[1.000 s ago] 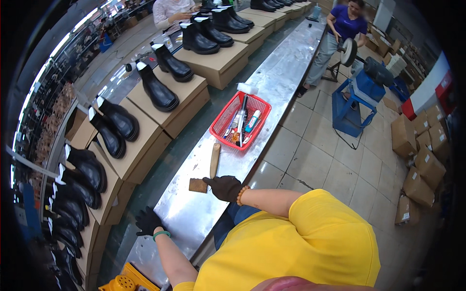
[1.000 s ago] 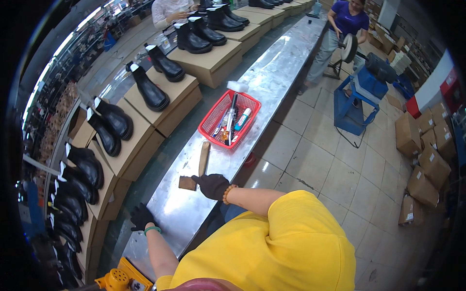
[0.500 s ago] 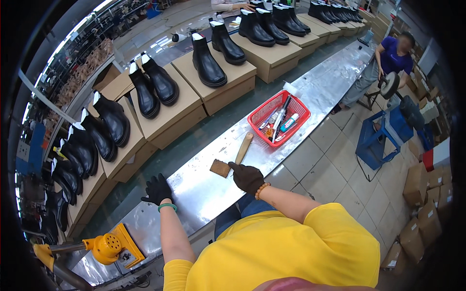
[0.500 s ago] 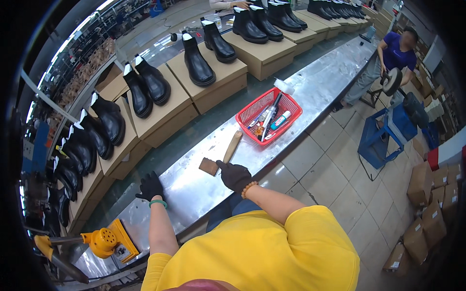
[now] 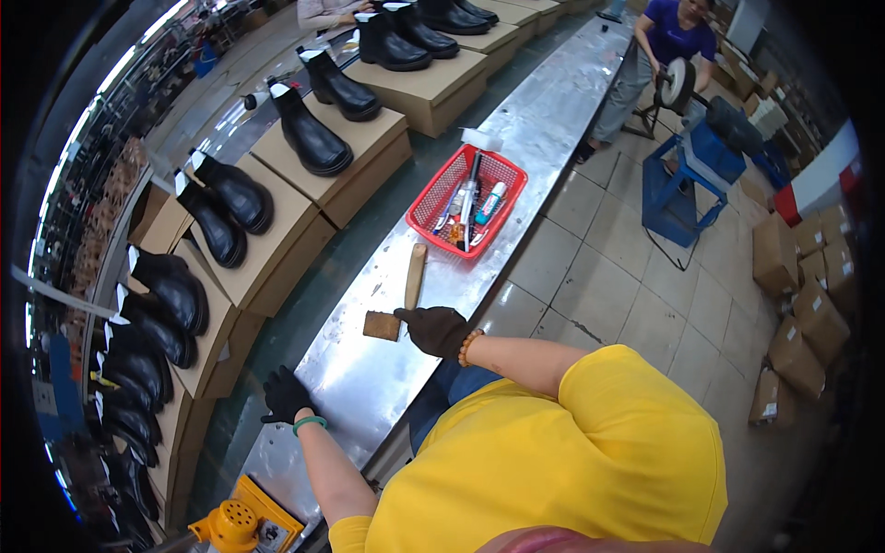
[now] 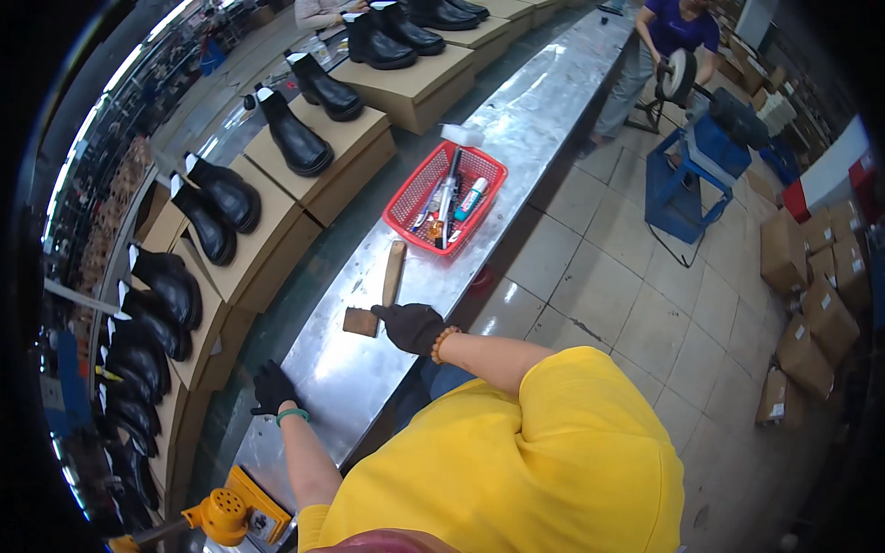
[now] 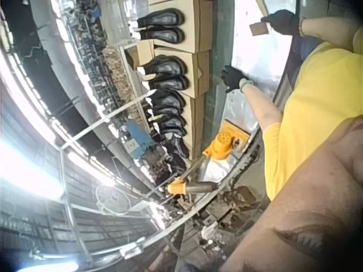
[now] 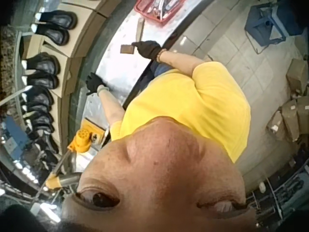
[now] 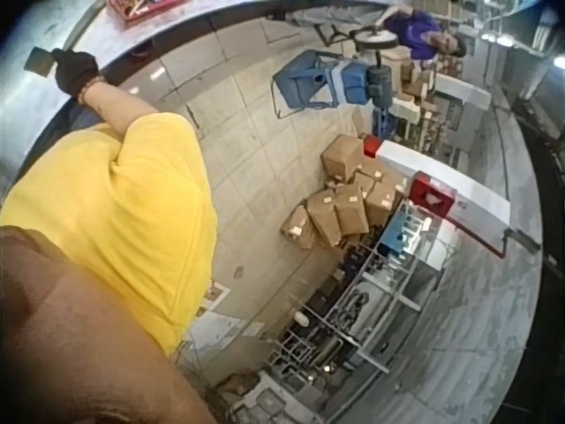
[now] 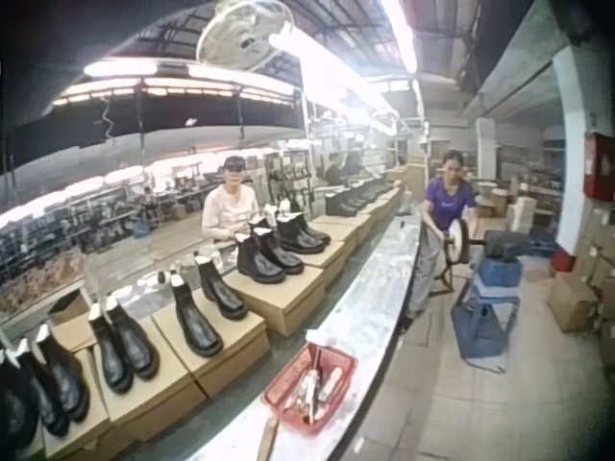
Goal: The person polishes black leather boots using a wooden block and a sponge. They pick up a boot from a cardboard box, rub the surface with the block, and then use the sponge to buff the leather. The person handles the boots one at a time, placing them back on the boxes after finishing.
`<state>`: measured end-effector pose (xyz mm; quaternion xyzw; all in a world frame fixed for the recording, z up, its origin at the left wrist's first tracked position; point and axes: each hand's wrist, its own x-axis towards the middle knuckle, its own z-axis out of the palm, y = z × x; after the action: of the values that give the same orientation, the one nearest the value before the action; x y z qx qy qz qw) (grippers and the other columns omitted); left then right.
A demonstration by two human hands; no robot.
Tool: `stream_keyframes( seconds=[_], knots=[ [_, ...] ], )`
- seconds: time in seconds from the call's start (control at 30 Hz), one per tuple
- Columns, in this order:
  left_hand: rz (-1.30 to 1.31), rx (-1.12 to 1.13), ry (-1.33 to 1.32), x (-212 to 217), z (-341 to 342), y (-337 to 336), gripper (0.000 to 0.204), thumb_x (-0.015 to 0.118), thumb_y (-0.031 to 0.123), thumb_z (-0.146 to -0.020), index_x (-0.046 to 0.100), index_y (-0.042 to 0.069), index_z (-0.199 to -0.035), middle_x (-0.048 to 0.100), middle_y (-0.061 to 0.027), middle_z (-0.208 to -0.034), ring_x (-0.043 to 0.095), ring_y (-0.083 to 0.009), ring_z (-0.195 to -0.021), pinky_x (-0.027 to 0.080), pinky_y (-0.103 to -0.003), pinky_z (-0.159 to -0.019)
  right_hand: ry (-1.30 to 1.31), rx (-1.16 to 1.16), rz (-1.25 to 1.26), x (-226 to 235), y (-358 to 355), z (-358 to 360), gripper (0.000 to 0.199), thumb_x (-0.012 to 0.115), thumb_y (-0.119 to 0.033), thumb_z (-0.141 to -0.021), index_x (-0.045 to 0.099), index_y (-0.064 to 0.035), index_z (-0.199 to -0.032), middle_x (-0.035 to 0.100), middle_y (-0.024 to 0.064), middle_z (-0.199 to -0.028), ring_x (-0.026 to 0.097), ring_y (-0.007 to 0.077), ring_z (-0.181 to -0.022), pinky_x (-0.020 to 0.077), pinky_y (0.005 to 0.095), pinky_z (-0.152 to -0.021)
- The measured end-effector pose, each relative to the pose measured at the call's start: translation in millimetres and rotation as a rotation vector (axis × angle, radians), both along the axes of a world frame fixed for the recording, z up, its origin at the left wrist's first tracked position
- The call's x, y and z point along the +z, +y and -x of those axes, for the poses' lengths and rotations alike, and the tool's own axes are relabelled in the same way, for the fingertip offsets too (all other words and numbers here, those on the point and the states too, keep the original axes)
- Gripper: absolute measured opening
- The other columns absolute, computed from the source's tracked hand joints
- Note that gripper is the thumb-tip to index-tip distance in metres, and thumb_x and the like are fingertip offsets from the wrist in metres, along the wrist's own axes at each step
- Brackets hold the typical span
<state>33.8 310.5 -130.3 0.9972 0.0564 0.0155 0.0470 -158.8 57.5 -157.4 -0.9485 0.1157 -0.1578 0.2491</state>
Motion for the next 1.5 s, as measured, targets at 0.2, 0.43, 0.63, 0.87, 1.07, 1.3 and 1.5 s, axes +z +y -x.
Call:
stream_keyframes(
  seconds=[0.2,0.43,0.63,0.87,1.07,1.3,1.5],
  knots=[
    [0.009,-0.048,-0.023,-3.4,-0.1,3.0,0.044,0.035,0.043,-0.094,0.059,0.016,-0.120,0.055,-0.0097,-0.126,0.055,-0.0310,-0.112,0.016,-0.072,-0.096,-0.036,-0.016,-0.012,-1.4,-0.7,1.7,0.035,0.050,-0.015,-0.084,0.056,-0.0128,-0.118,0.064,0.0118,-0.080,0.062,0.0303,-0.065,0.0493,0.0445,-0.058],
    [0.028,-0.027,-0.085,-14.8,-3.1,9.7,0.044,0.037,0.044,-0.093,0.061,0.016,-0.117,0.057,-0.0100,-0.123,0.056,-0.0325,-0.111,0.011,-0.070,-0.100,-0.064,-0.011,0.062,-2.5,1.8,2.0,0.033,0.051,-0.016,-0.084,0.057,-0.0137,-0.116,0.064,0.0107,-0.077,0.062,0.0285,-0.063,0.0491,0.0440,-0.056],
    [0.080,-0.026,-0.055,-5.4,1.3,8.3,0.043,0.038,0.045,-0.092,0.061,0.016,-0.112,0.061,-0.0092,-0.118,0.057,-0.0334,-0.109,0.010,-0.068,-0.101,-0.058,-0.019,0.035,0.6,2.7,3.3,0.031,0.051,-0.016,-0.085,0.058,-0.0136,-0.115,0.064,0.0104,-0.078,0.063,0.0289,-0.064,0.0495,0.0439,-0.058],
    [0.108,-0.094,-0.157,-14.6,0.3,14.4,0.035,0.040,0.038,-0.092,0.064,0.012,-0.098,0.061,-0.0122,-0.109,0.058,-0.0355,-0.100,0.021,-0.069,-0.094,-0.050,-0.011,0.006,8.3,3.8,5.4,0.029,0.051,-0.017,-0.086,0.060,-0.0130,-0.113,0.065,0.0106,-0.078,0.064,0.0290,-0.066,0.0501,0.0436,-0.059],
    [-0.024,-0.038,-0.113,-12.4,2.6,9.4,0.038,0.039,0.042,-0.092,0.059,0.013,-0.106,0.057,-0.0151,-0.111,0.057,-0.0351,-0.101,0.027,-0.064,-0.093,-0.037,-0.010,0.011,6.0,4.4,5.0,0.029,0.051,-0.016,-0.085,0.059,-0.0128,-0.113,0.065,0.0103,-0.078,0.064,0.0282,-0.066,0.0503,0.0424,-0.058],
    [-0.028,-0.031,-0.022,-4.0,4.1,10.0,0.043,0.034,0.046,-0.092,0.057,0.015,-0.110,0.055,-0.0139,-0.113,0.055,-0.0332,-0.104,0.022,-0.072,-0.090,-0.049,-0.019,0.034,5.2,7.8,5.0,0.028,0.051,-0.016,-0.085,0.059,-0.0120,-0.112,0.065,0.0103,-0.078,0.064,0.0283,-0.066,0.0504,0.0426,-0.058],
    [-0.046,-0.063,-0.090,-33.3,-12.4,28.0,0.044,0.035,0.046,-0.092,0.058,0.015,-0.113,0.055,-0.0126,-0.118,0.056,-0.0332,-0.106,0.020,-0.072,-0.092,-0.028,-0.008,-0.005,10.0,9.0,4.7,0.028,0.049,-0.016,-0.086,0.060,-0.0119,-0.112,0.066,0.0111,-0.080,0.065,0.0295,-0.067,0.0503,0.0440,-0.059]
  ],
)
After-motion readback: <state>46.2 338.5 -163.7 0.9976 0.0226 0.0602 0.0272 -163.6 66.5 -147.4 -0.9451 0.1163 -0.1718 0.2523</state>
